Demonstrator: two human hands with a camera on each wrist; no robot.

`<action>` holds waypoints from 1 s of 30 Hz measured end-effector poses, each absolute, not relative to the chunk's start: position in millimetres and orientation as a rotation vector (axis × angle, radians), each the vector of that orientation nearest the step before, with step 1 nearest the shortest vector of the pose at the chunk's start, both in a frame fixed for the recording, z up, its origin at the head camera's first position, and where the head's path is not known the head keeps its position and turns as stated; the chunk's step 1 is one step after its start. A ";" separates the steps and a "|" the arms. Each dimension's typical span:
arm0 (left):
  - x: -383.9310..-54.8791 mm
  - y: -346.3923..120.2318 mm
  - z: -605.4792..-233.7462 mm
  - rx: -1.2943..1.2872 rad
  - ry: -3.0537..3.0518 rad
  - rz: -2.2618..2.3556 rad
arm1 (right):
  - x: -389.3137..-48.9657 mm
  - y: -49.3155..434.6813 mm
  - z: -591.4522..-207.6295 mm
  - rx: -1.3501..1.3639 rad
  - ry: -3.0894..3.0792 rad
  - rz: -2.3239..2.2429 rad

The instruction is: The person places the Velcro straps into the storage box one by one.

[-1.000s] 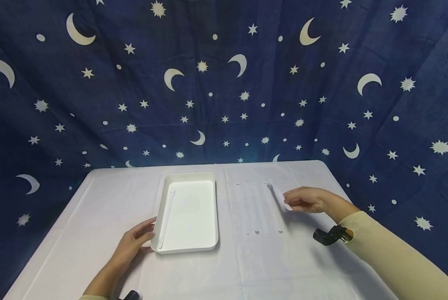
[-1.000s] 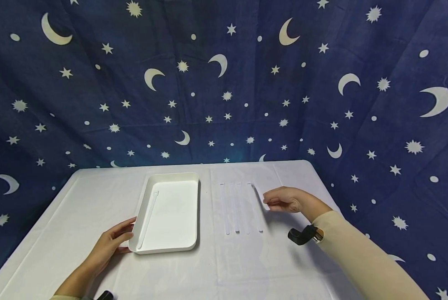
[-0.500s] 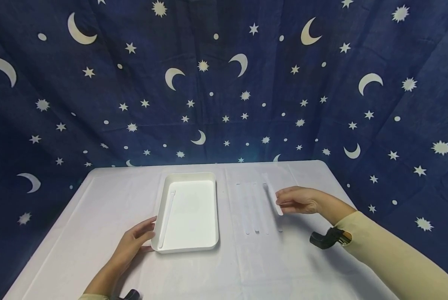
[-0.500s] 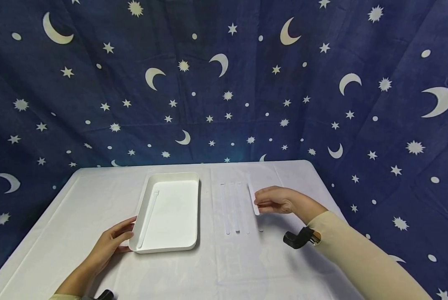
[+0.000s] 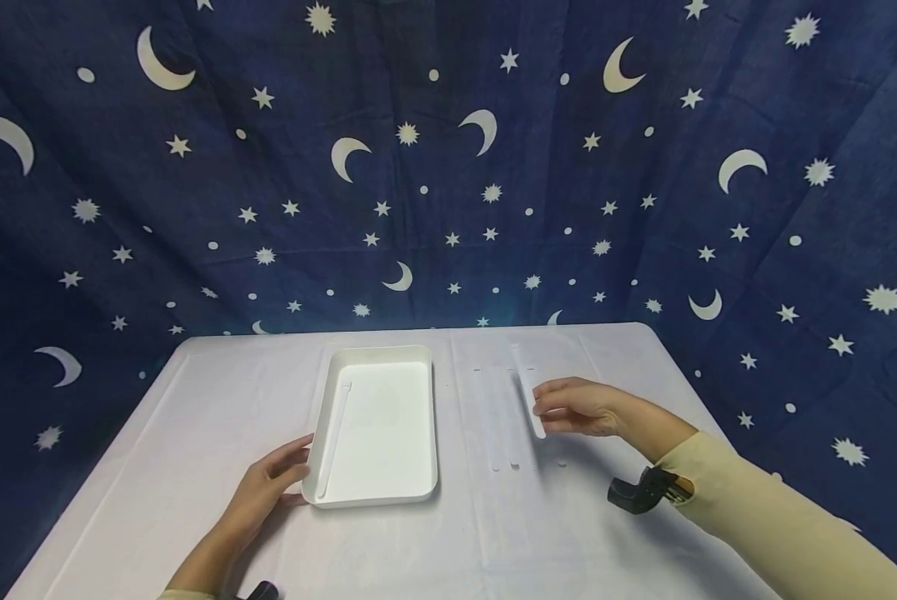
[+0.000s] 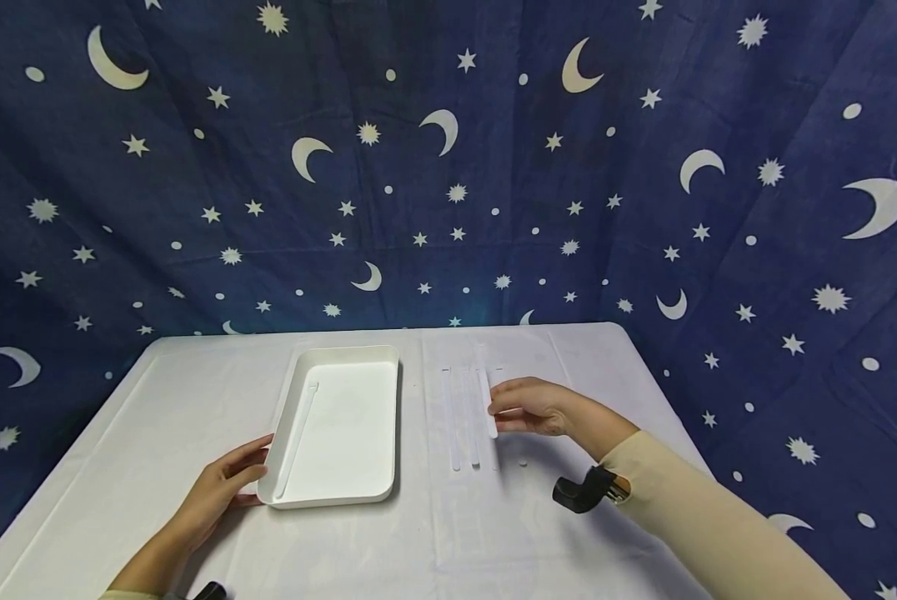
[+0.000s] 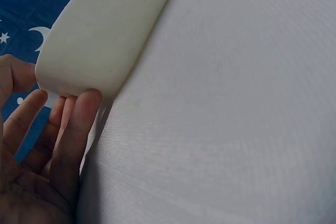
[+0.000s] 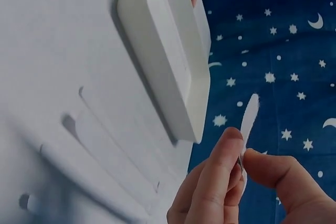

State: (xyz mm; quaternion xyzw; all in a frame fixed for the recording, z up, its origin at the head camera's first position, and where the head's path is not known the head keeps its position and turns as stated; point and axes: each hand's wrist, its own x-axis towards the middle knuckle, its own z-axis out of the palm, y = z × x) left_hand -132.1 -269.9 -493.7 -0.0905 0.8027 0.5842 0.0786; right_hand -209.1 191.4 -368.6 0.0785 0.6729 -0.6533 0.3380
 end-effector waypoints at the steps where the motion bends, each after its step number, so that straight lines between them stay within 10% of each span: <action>1: -132.0 -270.0 -493.6 -0.272 2.403 1.745 | -208.8 189.2 -369.0 0.203 1.754 -1.703; 30: -130.3 -271.9 -493.9 -0.234 2.383 1.781 | -199.9 128.7 -365.8 0.050 1.795 -1.656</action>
